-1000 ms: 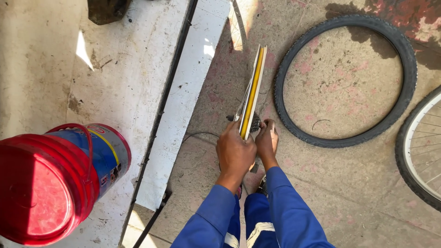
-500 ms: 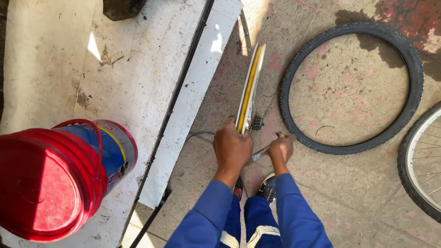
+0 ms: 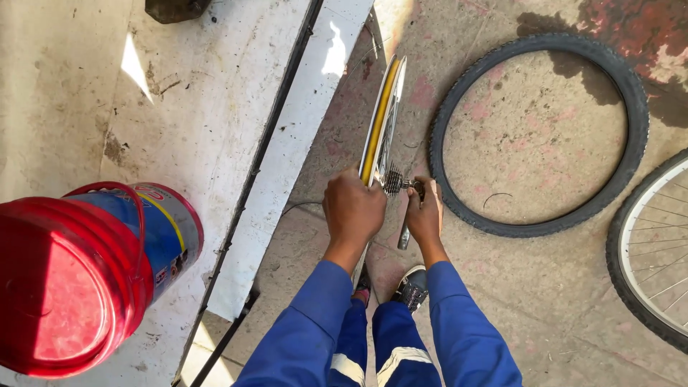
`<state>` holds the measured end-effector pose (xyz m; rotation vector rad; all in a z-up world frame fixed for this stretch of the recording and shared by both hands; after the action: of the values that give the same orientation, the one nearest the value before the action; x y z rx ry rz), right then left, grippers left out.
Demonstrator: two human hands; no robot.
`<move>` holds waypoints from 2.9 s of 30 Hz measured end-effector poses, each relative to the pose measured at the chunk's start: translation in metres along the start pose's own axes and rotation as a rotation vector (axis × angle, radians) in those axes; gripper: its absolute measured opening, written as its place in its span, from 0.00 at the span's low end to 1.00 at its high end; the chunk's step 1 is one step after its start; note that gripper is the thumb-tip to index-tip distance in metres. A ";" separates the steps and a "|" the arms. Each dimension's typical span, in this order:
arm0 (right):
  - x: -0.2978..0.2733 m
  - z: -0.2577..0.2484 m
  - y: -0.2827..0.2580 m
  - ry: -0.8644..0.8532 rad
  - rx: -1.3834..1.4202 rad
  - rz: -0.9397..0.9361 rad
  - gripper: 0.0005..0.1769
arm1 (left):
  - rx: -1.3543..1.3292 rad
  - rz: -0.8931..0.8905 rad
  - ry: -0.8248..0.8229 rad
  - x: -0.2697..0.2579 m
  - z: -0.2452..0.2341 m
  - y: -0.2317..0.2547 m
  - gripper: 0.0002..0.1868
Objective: The person removes a bicycle tire from the rim, then uses a wrench to loosen and remove the cassette from the wheel hub. The person handles the wheel, tire, and cassette throughout the process.
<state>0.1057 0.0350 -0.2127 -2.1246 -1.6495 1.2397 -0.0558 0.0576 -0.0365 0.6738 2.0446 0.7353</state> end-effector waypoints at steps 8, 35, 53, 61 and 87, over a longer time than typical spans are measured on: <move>0.011 -0.001 -0.006 0.017 0.062 -0.086 0.16 | 0.045 -0.002 0.045 0.005 -0.001 0.011 0.22; 0.034 0.007 0.001 -0.263 -0.017 -0.154 0.26 | -0.074 -0.095 0.048 0.004 -0.018 0.013 0.25; -0.128 -0.036 -0.094 -0.204 0.673 -0.016 0.15 | -0.297 -0.263 -0.092 -0.043 -0.015 0.015 0.34; -0.184 -0.070 -0.132 -0.268 0.390 0.129 0.22 | -0.241 -0.353 -0.192 -0.072 -0.024 -0.010 0.35; -0.213 0.037 0.000 -0.073 0.113 0.240 0.15 | -0.134 0.003 0.001 -0.035 0.021 -0.038 0.28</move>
<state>0.0718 -0.1619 -0.1306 -2.2825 -1.3443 1.4567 -0.0279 0.0130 -0.0542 0.6005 1.9755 0.8663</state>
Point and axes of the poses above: each hand's wrist, its own x-axis towards the middle knuckle, its own z-axis out of the palm, y = z × x, the point moved 4 cm from there along x, towards the middle knuckle, and after that the axes turned 13 degrees about -x, right-handed, at the moved point
